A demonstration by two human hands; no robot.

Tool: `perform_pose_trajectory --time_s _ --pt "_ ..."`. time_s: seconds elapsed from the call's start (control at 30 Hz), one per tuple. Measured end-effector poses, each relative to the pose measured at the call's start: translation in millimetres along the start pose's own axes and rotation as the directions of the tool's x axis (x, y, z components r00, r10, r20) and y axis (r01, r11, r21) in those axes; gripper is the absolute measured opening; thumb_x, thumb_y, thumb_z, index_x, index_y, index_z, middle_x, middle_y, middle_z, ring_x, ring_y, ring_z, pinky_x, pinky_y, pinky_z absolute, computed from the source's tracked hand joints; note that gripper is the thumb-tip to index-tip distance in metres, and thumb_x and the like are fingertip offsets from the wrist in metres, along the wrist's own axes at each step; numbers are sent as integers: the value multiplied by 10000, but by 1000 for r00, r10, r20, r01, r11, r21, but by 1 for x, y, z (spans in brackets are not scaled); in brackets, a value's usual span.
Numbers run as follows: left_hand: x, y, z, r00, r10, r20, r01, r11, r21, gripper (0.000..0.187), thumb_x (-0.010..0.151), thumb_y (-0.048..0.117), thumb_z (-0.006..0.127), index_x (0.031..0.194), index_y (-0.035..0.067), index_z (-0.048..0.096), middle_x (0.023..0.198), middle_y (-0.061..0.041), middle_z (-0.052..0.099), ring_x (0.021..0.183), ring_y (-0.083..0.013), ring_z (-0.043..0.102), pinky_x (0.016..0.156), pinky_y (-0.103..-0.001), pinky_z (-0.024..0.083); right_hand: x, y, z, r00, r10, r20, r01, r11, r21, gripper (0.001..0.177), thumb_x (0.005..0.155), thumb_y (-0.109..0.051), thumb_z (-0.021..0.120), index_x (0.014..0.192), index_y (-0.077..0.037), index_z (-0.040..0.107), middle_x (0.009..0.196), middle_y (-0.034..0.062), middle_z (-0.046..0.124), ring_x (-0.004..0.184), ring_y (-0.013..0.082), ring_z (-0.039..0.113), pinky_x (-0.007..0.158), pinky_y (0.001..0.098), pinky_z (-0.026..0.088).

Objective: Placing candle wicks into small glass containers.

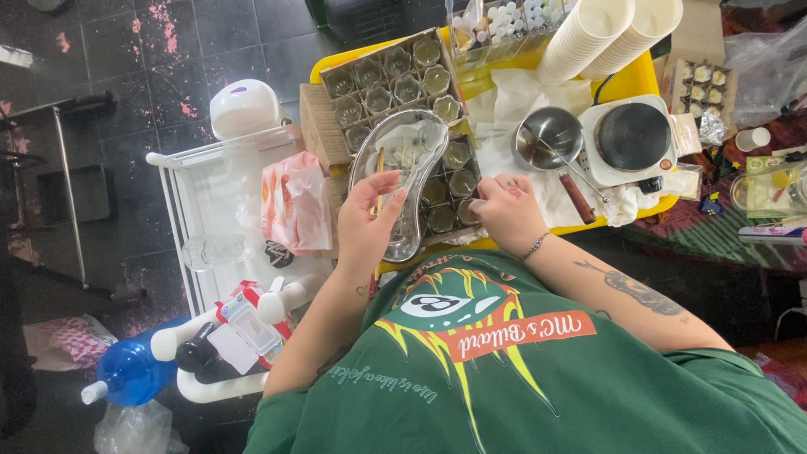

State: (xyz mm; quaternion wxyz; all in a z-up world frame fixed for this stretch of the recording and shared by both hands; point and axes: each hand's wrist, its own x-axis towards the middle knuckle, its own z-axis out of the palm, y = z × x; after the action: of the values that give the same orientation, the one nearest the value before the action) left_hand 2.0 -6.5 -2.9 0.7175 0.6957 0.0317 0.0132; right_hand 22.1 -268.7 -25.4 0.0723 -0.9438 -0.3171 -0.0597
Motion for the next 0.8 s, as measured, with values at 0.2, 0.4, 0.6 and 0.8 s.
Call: perform_pose_trajectory --time_s 0.2,0.4,0.6,0.8 --pt "0 9 1 999 -44 -2 44 999 -18 336 968 110 720 1278 3 645 1216 -48 676 1117 -120 599 947 -257 512 0 0 2 1000 -3 -9 2 999 -38 89 777 -151 655 764 -222 707 906 -20 548 920 210 521 884 397 361" --pt "1 1 0 1000 -24 6 24 999 -32 337 975 98 724 1285 -9 647 1218 -59 673 1121 -124 593 973 -262 500 0 1 2 1000 1 -3 -1 1000 13 114 743 -152 649 773 -236 720 908 -18 553 934 213 515 892 407 357" --pt "3 3 0 1000 5 8 -5 1000 2 329 978 91 718 1282 -14 649 1217 -63 673 1132 -125 600 1021 -266 478 3 0 -3 998 -1 59 3 999 -39 114 758 -163 648 773 -242 729 907 -19 558 942 217 512 886 407 355" --pt "2 8 0 1000 -4 7 4 1000 -7 329 978 100 720 1280 -9 649 1218 -56 666 1119 -119 589 975 -259 493 3 0 -7 999 -7 46 6 1000 28 155 738 -124 653 793 -235 747 940 -27 573 960 210 521 909 411 356"
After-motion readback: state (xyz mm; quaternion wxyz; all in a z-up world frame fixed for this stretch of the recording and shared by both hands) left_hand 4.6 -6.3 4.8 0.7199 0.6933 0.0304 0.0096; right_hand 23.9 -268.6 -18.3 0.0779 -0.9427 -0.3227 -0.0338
